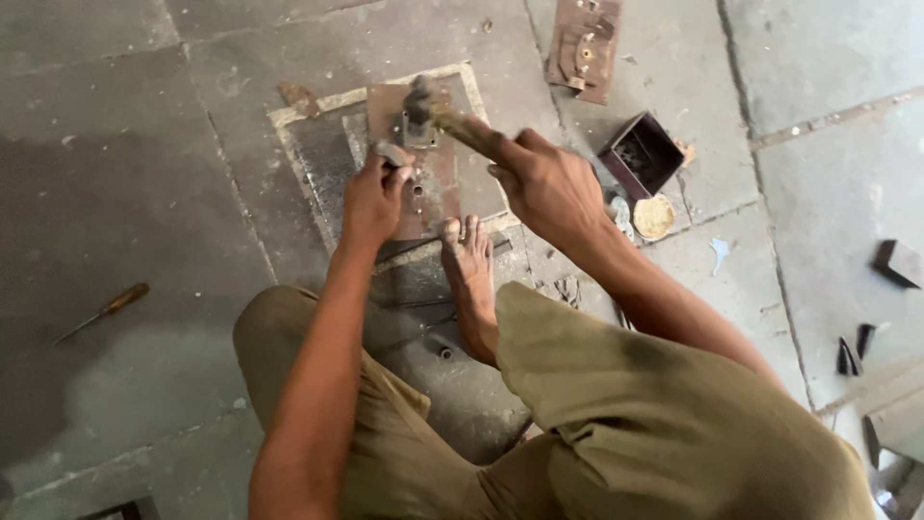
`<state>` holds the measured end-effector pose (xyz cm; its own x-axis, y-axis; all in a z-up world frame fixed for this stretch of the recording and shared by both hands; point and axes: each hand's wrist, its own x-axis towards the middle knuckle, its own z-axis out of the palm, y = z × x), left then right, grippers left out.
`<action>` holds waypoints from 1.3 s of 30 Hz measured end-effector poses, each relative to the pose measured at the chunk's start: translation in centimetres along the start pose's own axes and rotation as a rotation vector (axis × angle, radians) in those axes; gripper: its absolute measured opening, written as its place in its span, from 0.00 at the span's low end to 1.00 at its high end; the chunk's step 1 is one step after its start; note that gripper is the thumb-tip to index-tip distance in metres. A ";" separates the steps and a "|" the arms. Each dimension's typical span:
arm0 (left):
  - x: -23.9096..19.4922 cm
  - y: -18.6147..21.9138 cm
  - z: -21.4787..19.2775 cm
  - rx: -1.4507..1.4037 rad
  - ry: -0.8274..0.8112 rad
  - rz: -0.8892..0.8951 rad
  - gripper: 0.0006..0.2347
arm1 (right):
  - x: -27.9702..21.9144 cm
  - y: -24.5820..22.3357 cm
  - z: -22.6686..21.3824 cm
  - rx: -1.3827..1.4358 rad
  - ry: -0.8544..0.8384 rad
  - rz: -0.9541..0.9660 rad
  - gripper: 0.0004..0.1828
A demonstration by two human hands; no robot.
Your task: The person assembles and adjusts metal lock components, hammering pins and fitting plates together while using their foot to hold the workpiece on the floor.
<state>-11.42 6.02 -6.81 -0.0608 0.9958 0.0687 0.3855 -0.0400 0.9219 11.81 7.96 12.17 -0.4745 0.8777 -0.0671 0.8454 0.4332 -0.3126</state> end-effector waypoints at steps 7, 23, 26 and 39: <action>-1.3 0.2 -2.8 -0.339 -0.019 -0.160 0.14 | -11.6 6.5 7.9 0.539 0.049 0.673 0.34; -10.9 -0.4 -1.8 0.604 -0.883 -0.175 0.15 | -1.3 5.2 20.4 1.492 -0.163 0.684 0.29; -10.4 0.9 -2.9 0.507 -0.634 -0.215 0.11 | -2.5 5.4 21.3 1.555 -0.035 0.668 0.28; -8.8 4.9 6.0 0.551 -0.208 -0.284 0.04 | -18.2 12.5 22.4 1.472 0.077 0.940 0.22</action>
<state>-3.53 -2.48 -5.20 -0.0712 0.9589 -0.2748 0.7996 0.2195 0.5589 25.47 -7.17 -11.77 0.0518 0.7250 -0.6868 -0.1269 -0.6774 -0.7246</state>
